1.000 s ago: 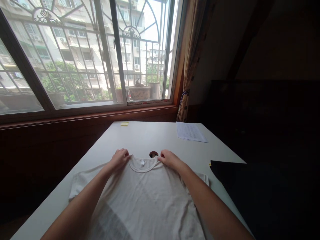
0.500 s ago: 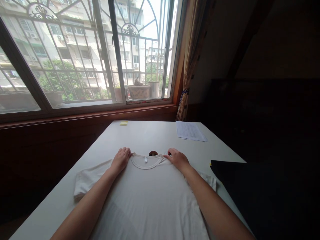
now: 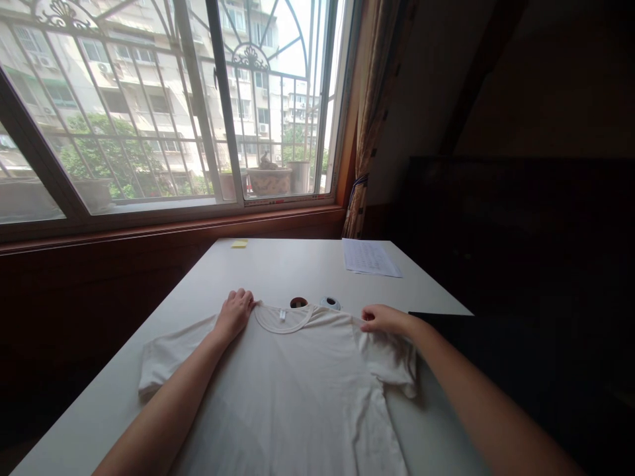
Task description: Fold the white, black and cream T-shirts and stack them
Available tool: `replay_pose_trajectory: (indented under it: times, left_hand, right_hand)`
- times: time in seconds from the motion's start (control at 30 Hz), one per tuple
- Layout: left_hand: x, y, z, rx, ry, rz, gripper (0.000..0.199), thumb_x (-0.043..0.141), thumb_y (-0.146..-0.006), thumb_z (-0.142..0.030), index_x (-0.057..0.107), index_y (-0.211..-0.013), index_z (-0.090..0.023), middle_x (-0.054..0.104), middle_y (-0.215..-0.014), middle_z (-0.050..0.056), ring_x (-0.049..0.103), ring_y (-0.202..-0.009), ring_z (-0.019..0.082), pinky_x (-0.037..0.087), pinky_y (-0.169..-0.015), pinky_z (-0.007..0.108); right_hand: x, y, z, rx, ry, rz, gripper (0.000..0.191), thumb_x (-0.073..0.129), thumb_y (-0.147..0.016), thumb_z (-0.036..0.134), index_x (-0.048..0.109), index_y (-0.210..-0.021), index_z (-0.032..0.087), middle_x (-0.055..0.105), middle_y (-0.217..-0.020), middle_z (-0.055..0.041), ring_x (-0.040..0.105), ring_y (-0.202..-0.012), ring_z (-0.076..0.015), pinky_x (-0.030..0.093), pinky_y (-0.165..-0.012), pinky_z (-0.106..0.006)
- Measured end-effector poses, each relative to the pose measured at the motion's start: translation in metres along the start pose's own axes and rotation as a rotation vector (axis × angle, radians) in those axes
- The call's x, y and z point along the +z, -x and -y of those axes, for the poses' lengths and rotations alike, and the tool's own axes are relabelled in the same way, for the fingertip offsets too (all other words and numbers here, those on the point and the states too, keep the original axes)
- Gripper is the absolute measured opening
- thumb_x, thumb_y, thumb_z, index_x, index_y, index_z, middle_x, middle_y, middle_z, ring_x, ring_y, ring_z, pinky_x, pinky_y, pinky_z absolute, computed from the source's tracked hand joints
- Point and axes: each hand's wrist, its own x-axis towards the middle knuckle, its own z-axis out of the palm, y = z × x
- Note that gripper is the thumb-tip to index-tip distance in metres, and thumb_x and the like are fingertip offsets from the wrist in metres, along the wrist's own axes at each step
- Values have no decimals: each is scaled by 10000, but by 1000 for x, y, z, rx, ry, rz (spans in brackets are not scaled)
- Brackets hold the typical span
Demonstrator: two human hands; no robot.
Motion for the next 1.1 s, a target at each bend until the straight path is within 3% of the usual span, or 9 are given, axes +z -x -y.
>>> replay_pose_trajectory:
  times: [0.13, 0.3, 0.43, 0.53, 0.63, 0.73, 0.83, 1.0, 1.1]
  left_hand:
    - [-2, 1, -6, -33, -21, -22, 204, 460, -1038, -351, 610, -1004, -216, 583, -1076, 105, 490, -1058, 292, 435, -886, 396]
    - [-9, 1, -28, -21, -10, -62, 195, 466, -999, -210, 624, -1112, -217, 586, -1208, 133, 473, -1162, 324, 455, -928, 460]
    - [-17, 0, -69, 142, 41, -59, 287, 477, -979, -166, 642, -1203, -237, 574, -1358, 101, 460, -1292, 295, 422, -1077, 469]
    - [-18, 6, -113, 380, 140, -19, 298, 451, -1005, -206, 671, -1200, -255, 631, -1327, 78, 479, -1336, 271, 396, -1146, 469]
    - [-9, 16, -153, 577, 232, 29, 343, 457, -1023, -292, 622, -1321, -250, 629, -1379, 93, 478, -1381, 280, 354, -1193, 502]
    - [8, 23, -180, 596, 222, 104, 455, 480, -1023, -379, 521, -1453, -239, 521, -1528, 121, 398, -1467, 307, 302, -1222, 538]
    - [25, 24, -193, 561, 211, 161, 531, 446, -1034, -438, 459, -1513, -208, 433, -1595, 152, 329, -1512, 317, 260, -1234, 560]
    - [38, 21, -196, 516, 202, 150, 556, 384, -1050, -491, 415, -1550, -251, 369, -1637, 122, 287, -1533, 300, 191, -1253, 564]
    - [39, 21, -196, 523, 187, 147, 553, 381, -1051, -495, 408, -1556, -272, 363, -1642, 112, 275, -1538, 296, 181, -1254, 566]
  right_hand:
    - [-1, 15, -6, -3, 82, -151, 95, 665, -865, 294, 667, -907, 209, 655, -826, -13, 597, -779, -175, 393, -669, -264]
    - [-2, 39, -5, -7, 176, -294, 261, 707, -856, 327, 645, -1089, 227, 629, -1027, -59, 609, -911, -207, 423, -780, -286]
    - [-4, 68, -5, 14, 239, -344, 103, 699, -854, 322, 659, -839, 229, 656, -936, -72, 618, -847, -227, 407, -744, -302]
    - [0, 100, -6, 72, 221, -247, 345, 661, -879, 396, 590, -584, 232, 648, -694, -64, 596, -653, -215, 361, -629, -306]
    - [12, 139, -6, 120, 114, -123, 445, 660, -857, 480, 588, -492, 236, 632, -588, -61, 587, -577, -215, 336, -580, -303]
    - [29, 171, -4, 133, -48, -124, 379, 645, -836, 525, 689, -579, 250, 683, -647, -58, 614, -587, -220, 375, -565, -300]
    - [48, 185, -4, 127, -212, -222, 306, 652, -801, 538, 760, -774, 254, 732, -826, -65, 649, -649, -224, 461, -594, -313]
    - [80, 178, -16, 114, -451, -393, 465, 711, -706, 555, 740, -1053, 247, 704, -938, -56, 668, -741, -231, 566, -712, -358]
    - [92, 170, -18, 79, -534, -487, 482, 723, -701, 546, 723, -1085, 254, 690, -1045, -75, 686, -945, -269, 576, -869, -382]
